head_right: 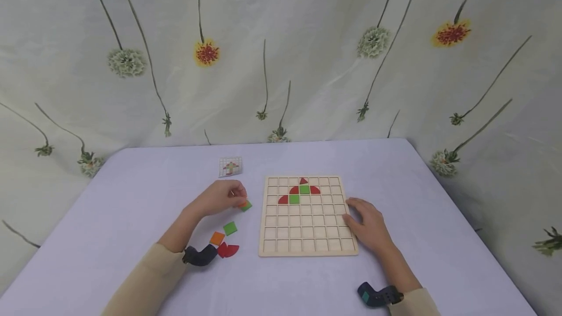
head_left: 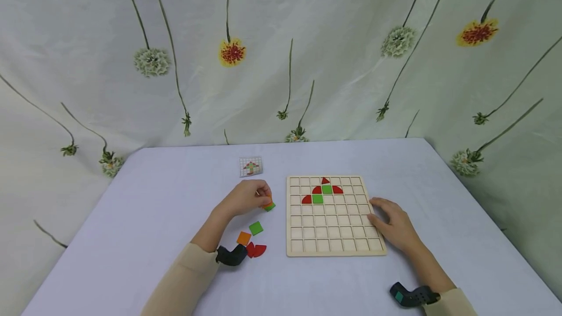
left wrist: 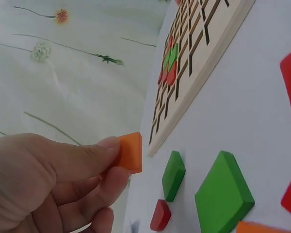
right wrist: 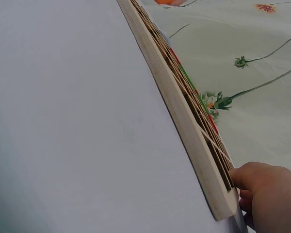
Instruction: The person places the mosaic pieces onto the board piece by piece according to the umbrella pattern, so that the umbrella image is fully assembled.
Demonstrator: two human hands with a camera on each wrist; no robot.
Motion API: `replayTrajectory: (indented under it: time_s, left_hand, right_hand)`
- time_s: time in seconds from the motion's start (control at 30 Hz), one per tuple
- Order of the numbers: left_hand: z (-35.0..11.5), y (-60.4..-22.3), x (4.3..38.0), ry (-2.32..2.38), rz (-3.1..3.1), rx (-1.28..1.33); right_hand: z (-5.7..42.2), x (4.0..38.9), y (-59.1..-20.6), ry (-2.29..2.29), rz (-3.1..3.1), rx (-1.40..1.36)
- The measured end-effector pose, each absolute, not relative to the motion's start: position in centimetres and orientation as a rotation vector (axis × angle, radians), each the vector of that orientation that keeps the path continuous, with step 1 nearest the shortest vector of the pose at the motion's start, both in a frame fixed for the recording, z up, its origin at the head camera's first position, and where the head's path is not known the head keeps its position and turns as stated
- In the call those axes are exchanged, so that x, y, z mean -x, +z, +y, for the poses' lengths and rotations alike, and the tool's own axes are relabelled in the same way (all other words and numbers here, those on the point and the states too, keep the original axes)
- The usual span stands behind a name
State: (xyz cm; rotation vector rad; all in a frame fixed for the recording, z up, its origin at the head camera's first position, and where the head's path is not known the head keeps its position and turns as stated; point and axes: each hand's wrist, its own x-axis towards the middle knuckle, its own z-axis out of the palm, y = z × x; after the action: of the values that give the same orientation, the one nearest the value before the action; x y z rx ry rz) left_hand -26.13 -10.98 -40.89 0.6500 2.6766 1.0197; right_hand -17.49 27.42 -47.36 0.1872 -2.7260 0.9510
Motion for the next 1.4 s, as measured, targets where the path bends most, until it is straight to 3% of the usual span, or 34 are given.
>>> replayTrajectory:
  time_s: [1.4]
  left_hand:
    - [1.1, -41.7, 27.1, 1.032, 2.597, -0.902]
  right_hand:
    - [27.4, 17.5, -47.4, 0.958, -2.69, -0.222]
